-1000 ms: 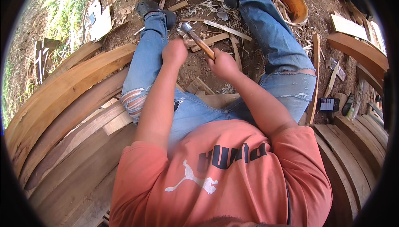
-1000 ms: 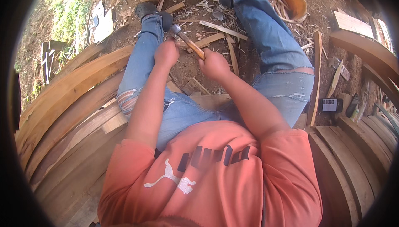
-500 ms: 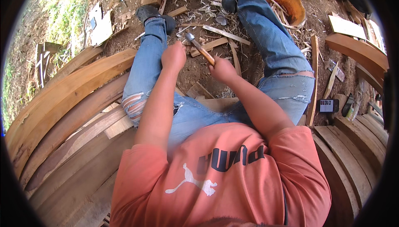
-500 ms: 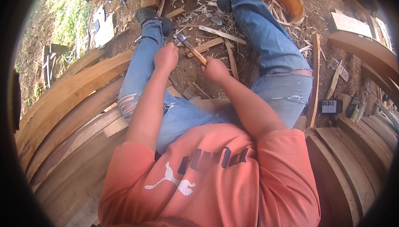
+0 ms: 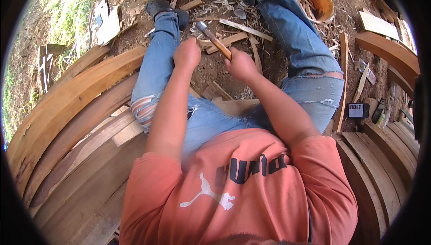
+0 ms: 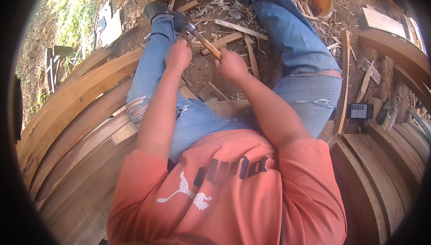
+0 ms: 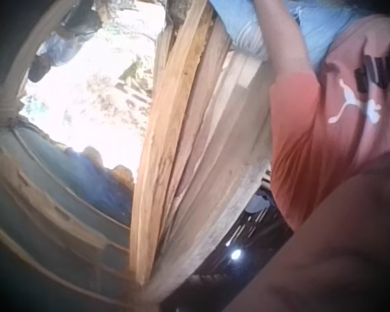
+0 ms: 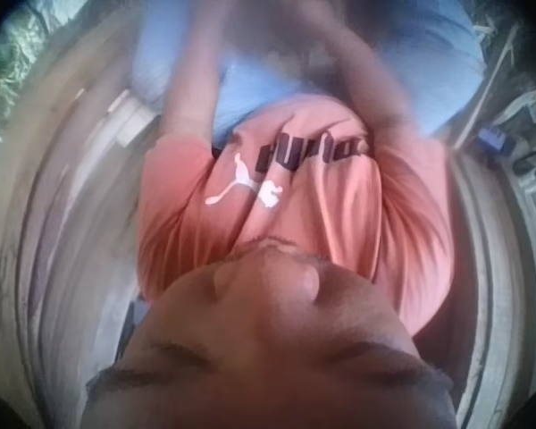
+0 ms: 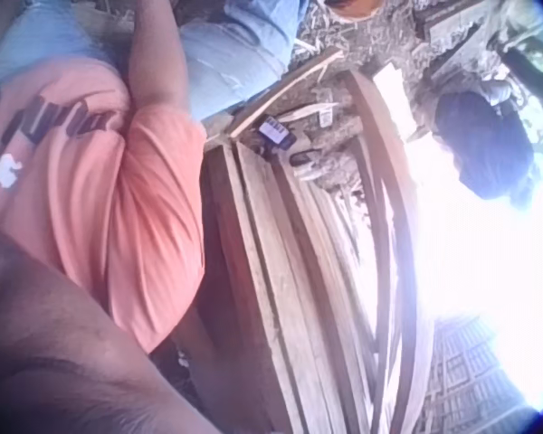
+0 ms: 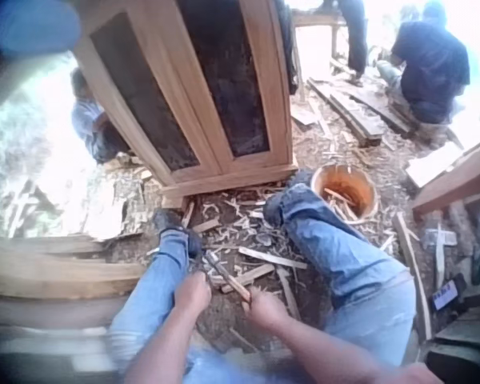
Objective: The person sits on the ground and uses a hammer to drive nails into small wooden pieces. They repeatedly pick up nails, position them, and strike them with the hammer while surrounded by wood scraps and a partially assembled wooden structure.
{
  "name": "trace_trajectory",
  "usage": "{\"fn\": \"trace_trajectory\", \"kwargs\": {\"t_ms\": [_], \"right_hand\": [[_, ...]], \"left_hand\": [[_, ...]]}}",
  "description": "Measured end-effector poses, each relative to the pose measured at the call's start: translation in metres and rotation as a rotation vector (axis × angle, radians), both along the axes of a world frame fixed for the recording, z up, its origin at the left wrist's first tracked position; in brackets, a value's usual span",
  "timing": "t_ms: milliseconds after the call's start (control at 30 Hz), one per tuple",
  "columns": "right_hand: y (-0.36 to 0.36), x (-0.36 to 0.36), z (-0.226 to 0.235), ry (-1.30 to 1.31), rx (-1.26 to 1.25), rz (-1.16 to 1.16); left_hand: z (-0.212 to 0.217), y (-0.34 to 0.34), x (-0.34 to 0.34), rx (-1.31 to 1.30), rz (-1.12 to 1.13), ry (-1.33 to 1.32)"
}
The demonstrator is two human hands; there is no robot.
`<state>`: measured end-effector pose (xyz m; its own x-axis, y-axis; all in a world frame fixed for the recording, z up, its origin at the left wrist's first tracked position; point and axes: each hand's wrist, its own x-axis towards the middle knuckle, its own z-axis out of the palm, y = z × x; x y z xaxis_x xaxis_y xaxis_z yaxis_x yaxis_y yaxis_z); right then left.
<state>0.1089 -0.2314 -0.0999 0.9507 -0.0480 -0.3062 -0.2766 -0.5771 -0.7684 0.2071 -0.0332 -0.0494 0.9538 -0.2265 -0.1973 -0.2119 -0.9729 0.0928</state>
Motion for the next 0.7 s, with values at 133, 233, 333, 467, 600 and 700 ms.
{"fn": "trace_trajectory", "kwargs": {"t_ms": [133, 233, 333, 467, 600, 700], "right_hand": [[0.003, -0.006, -0.012, 0.091, 0.028, 0.032], [0.002, -0.009, -0.023, 0.082, 0.013, 0.037], [0.004, -0.004, -0.01, 0.034, -0.017, 0.044], [0.006, -0.01, -0.031, 0.107, -0.043, 0.063], [-0.009, -0.007, -0.054, 0.139, -0.064, 0.036], [-0.002, -0.002, -0.024, 0.127, 0.017, -0.002]], "left_hand": [[0.001, -0.001, -0.004, 0.02, 0.0, 0.018], [0.001, 0.0, -0.003, 0.016, -0.004, -0.003], [-0.001, 0.001, 0.0, 0.013, 0.031, 0.025], [0.0, -0.001, -0.001, 0.047, -0.021, 0.001], [0.005, -0.002, -0.002, 0.038, 0.021, 0.013], [0.0, 0.0, -0.005, -0.008, 0.004, -0.008]]}}
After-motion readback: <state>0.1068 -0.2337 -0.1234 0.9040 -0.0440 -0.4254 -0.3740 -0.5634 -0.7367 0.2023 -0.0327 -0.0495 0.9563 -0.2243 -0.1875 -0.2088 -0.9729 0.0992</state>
